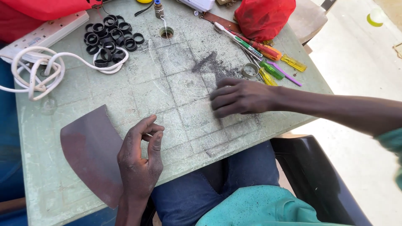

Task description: The person sands a small black ring-shaped object on a piece of sandpaper placed on a table. They then wipe the table surface to remove dust and use a toothbrush to clean the inside of the ring.

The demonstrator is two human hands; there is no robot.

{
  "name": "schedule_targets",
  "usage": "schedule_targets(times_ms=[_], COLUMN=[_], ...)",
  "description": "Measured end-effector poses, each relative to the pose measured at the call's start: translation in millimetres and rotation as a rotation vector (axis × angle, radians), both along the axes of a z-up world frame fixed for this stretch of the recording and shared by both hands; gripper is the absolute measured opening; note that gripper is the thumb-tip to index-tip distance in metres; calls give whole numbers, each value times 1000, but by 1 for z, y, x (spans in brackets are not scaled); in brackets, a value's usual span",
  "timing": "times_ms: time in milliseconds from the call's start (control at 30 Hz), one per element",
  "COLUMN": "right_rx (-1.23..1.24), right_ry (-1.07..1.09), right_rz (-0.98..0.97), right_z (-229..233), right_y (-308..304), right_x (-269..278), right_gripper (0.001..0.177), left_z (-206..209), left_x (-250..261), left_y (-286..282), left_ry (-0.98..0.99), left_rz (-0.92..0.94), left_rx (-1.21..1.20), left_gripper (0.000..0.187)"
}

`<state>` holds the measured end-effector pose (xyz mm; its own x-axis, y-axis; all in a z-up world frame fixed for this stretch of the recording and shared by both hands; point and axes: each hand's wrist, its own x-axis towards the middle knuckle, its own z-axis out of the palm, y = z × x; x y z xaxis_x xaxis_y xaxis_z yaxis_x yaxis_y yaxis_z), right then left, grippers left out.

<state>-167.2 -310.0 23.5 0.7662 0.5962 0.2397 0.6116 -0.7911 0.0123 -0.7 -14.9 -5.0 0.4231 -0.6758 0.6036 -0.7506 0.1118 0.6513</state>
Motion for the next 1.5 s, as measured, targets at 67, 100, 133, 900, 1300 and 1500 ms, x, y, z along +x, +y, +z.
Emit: schedule_targets(times_ms=[67, 100, 133, 900, 1300, 1500], right_rx=[24, 43, 48, 355, 449, 494], right_ry=[31, 70, 63, -32, 251, 146], right_rz=[6, 13, 6, -577, -374, -355], right_z=[-13, -18, -20, -46, 5, 13], right_y=[10, 14, 11, -150, -53, -85], right_x=[26, 40, 36, 129, 10, 27], right_gripper=[20, 21, 21, 26, 49, 22], left_z=[0, 0, 1, -9, 4, 6], left_x=[-4, -4, -7, 4, 0, 3], left_y=[7, 10, 13, 14, 9, 5], left_ry=[-4, -1, -8, 72, 120, 144], left_rz=[22, 45, 38, 113, 94, 78], left_rx=[22, 39, 44, 11, -9, -6], left_gripper=[29, 30, 30, 32, 32, 31])
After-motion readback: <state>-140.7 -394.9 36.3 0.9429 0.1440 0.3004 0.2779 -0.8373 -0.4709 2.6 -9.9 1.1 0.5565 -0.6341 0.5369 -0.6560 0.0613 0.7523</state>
